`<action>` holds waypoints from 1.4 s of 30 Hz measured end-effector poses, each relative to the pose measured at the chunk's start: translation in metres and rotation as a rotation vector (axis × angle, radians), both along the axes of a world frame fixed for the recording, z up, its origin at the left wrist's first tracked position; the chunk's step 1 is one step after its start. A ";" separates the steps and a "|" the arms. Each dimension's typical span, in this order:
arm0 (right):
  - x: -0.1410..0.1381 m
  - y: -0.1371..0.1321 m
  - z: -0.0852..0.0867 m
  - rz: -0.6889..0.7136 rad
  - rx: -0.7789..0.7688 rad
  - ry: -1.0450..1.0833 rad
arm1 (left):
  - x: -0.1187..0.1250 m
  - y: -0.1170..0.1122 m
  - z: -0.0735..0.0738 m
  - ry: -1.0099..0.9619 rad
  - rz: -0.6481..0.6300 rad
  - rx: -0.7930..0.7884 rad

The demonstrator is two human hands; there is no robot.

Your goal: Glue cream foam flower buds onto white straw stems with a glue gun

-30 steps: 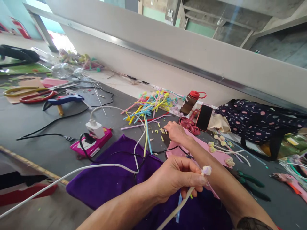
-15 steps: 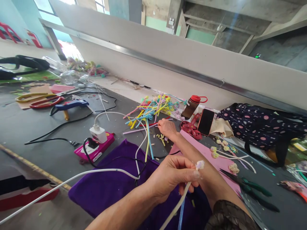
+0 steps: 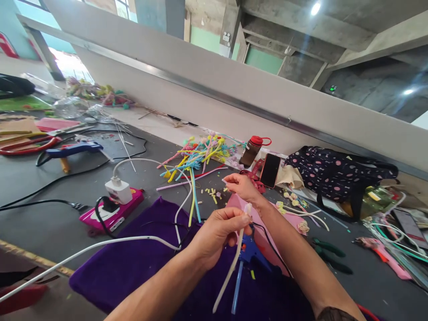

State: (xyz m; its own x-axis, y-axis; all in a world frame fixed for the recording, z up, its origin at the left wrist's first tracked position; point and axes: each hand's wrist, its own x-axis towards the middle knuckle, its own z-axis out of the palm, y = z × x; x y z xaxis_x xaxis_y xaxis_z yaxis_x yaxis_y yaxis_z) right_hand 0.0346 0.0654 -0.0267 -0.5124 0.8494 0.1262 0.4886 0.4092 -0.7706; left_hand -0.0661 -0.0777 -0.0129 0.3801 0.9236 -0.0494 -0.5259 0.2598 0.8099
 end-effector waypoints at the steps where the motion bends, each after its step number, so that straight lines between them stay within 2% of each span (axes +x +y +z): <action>1: 0.001 -0.002 -0.001 -0.004 -0.021 0.026 | 0.000 0.000 -0.001 0.004 -0.010 0.000; 4: -0.003 -0.003 -0.004 -0.013 -0.062 0.092 | 0.002 0.002 -0.002 0.032 -0.011 -0.013; 7: -0.004 -0.003 -0.004 -0.027 -0.063 0.145 | 0.000 0.006 -0.004 0.051 0.040 -0.019; 12: 0.017 -0.016 0.008 -0.095 -0.020 0.211 | -0.004 0.015 -0.004 0.008 0.145 -0.106; 15: 0.039 -0.039 0.019 -0.132 0.003 0.229 | -0.005 0.017 -0.004 -0.038 0.146 -0.135; 19: 0.061 -0.082 0.032 -0.175 0.093 0.192 | -0.002 0.016 -0.005 -0.043 0.137 -0.145; 22: 0.066 -0.111 0.035 -0.142 0.223 0.113 | 0.000 0.015 -0.006 -0.025 0.132 -0.140; 25: 0.065 -0.126 0.032 -0.084 0.375 0.088 | 0.003 0.014 -0.008 0.001 0.103 -0.146; 33: 0.065 -0.126 0.026 -0.146 0.504 0.050 | 0.006 0.014 -0.009 0.050 0.095 -0.138; 42: 0.072 -0.124 0.023 -0.111 0.640 -0.096 | 0.008 0.017 -0.012 0.162 0.062 -0.060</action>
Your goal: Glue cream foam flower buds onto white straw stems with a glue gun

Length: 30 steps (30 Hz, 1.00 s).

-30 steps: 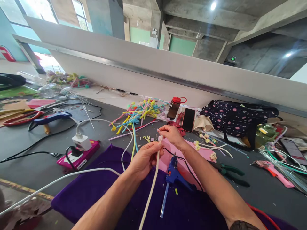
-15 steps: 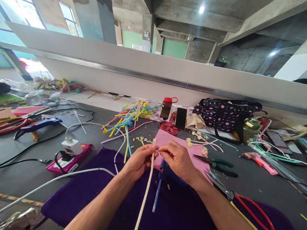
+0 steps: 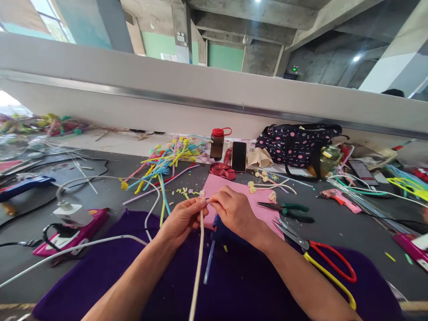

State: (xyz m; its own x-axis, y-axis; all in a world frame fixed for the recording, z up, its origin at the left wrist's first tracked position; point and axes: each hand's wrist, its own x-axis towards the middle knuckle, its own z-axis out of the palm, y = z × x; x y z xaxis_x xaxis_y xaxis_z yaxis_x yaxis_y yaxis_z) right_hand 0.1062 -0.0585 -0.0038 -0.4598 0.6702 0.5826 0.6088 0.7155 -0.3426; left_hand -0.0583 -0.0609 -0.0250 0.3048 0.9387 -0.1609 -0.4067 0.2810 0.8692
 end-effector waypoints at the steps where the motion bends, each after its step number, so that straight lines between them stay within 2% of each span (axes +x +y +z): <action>1: 0.002 -0.001 0.001 -0.005 0.008 0.000 | 0.000 0.000 0.000 0.003 0.008 0.005; 5: 0.019 -0.010 0.006 -0.101 0.005 0.082 | -0.001 0.001 0.001 0.012 0.039 0.012; 8: 0.045 -0.027 0.004 -0.188 -0.023 0.097 | -0.002 0.003 0.002 0.031 0.059 0.014; 11: 0.084 -0.052 -0.003 -0.320 -0.087 0.066 | -0.003 0.003 0.003 0.049 0.070 0.017; 15: 0.153 -0.096 -0.016 -0.622 -0.164 -0.005 | -0.003 0.005 0.007 0.072 0.072 0.008; 18: 0.196 -0.128 -0.031 -0.816 -0.223 -0.181 | -0.003 0.005 0.009 0.081 0.062 0.014; 20: 0.211 -0.143 -0.042 -0.817 -0.280 -0.360 | -0.002 0.005 0.009 0.075 0.055 0.010; 23: 0.216 -0.153 -0.053 -0.798 -0.307 -0.505 | -0.002 0.006 0.008 0.068 0.057 0.008; 26: 0.212 -0.152 -0.056 -0.812 -0.292 -0.578 | -0.003 0.007 0.006 0.062 0.065 0.004; 30: 0.215 -0.143 -0.058 -0.749 -0.320 -0.677 | -0.003 0.006 0.003 0.059 0.073 0.017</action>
State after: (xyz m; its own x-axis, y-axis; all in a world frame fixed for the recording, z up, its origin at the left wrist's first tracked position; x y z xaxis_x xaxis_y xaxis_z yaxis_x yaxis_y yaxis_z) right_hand 0.3214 -0.2015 -0.0620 -0.0286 0.9940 0.1059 0.9918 0.0150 0.1269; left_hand -0.0614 -0.0552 -0.0218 0.2259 0.9608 -0.1607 -0.3740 0.2378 0.8964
